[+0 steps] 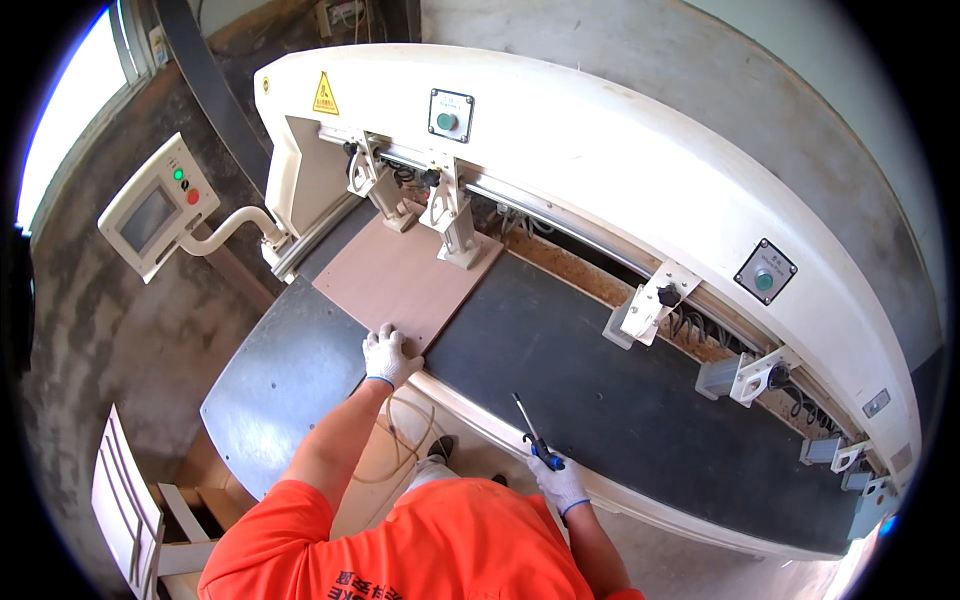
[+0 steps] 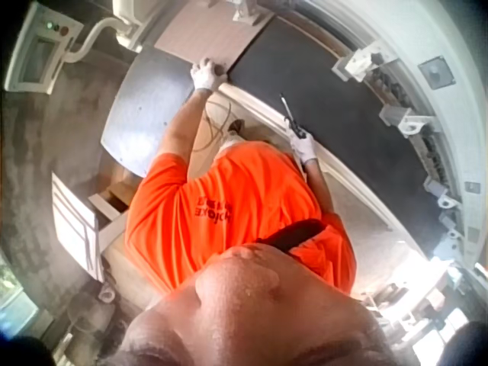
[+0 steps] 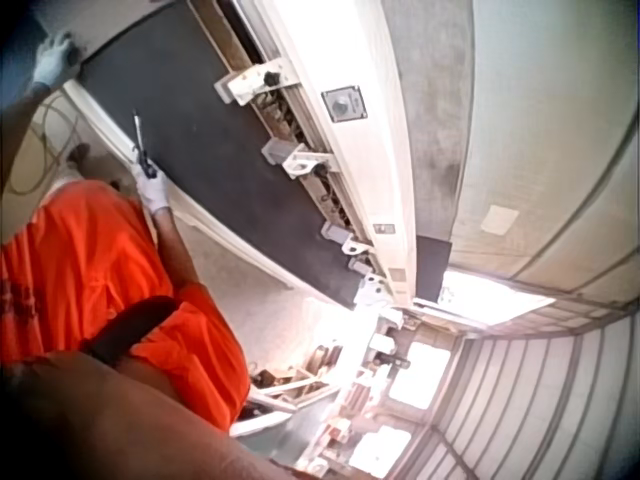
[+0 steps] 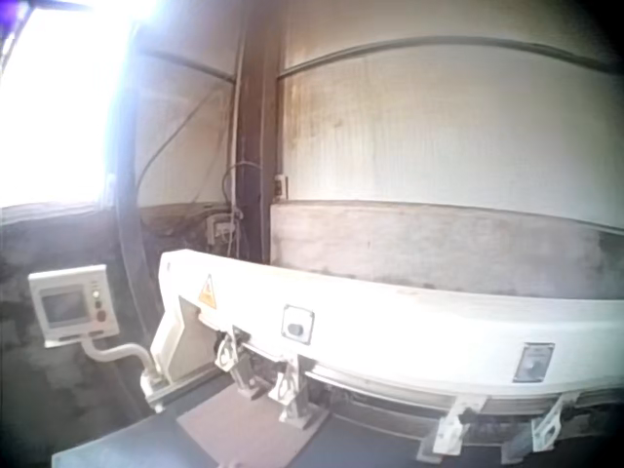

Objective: The person picks up rectangular wood panels from a stack and places them onto a conveyor belt to feed an edge banding machine. After the panels are processed, the person collects them and stacks them. The person also uses a screwdriver to adjust a component on the machine.

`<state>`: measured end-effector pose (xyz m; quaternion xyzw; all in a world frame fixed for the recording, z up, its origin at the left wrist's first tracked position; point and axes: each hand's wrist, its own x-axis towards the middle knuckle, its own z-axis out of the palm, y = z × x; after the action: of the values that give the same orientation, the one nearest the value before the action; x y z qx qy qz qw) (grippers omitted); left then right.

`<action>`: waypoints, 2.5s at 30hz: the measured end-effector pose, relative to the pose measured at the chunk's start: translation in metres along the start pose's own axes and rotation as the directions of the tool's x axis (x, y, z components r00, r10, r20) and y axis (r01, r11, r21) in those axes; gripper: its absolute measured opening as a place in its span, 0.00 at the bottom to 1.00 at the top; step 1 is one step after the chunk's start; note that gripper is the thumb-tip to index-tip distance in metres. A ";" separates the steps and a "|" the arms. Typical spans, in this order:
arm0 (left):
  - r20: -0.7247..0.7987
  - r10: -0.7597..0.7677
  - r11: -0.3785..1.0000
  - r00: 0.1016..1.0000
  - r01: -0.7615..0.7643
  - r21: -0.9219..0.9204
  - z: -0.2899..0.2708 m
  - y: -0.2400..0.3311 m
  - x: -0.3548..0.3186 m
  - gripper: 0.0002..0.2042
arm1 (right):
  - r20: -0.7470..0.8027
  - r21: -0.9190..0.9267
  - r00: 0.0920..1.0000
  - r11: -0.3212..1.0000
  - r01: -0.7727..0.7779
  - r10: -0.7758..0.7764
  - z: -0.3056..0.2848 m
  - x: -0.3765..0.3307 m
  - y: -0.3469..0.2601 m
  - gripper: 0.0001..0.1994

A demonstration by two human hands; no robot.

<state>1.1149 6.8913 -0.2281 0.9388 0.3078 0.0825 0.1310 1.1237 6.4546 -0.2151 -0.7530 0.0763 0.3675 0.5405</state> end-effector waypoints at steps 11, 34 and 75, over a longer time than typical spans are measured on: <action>0.093 0.002 1.000 0.996 0.000 -0.017 -0.016 0.001 0.004 0.31 | 0.027 0.083 1.000 0.997 -0.003 0.000 0.042 0.017 -0.016 0.11; 0.107 0.369 0.911 0.923 -0.382 0.153 -0.082 -0.217 0.015 0.43 | -0.088 -0.192 0.965 0.955 0.228 -0.248 0.097 0.078 -0.020 0.11; 0.254 0.623 0.755 0.740 -0.654 0.056 -0.010 -0.127 0.109 0.52 | 0.190 -0.840 0.902 0.410 0.354 -0.388 0.124 0.008 -0.175 0.23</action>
<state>1.1285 7.0572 -0.2485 0.9971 -0.0444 -0.0036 0.0613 1.1605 6.6357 -0.1059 -0.9235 -0.2753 0.2139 0.1602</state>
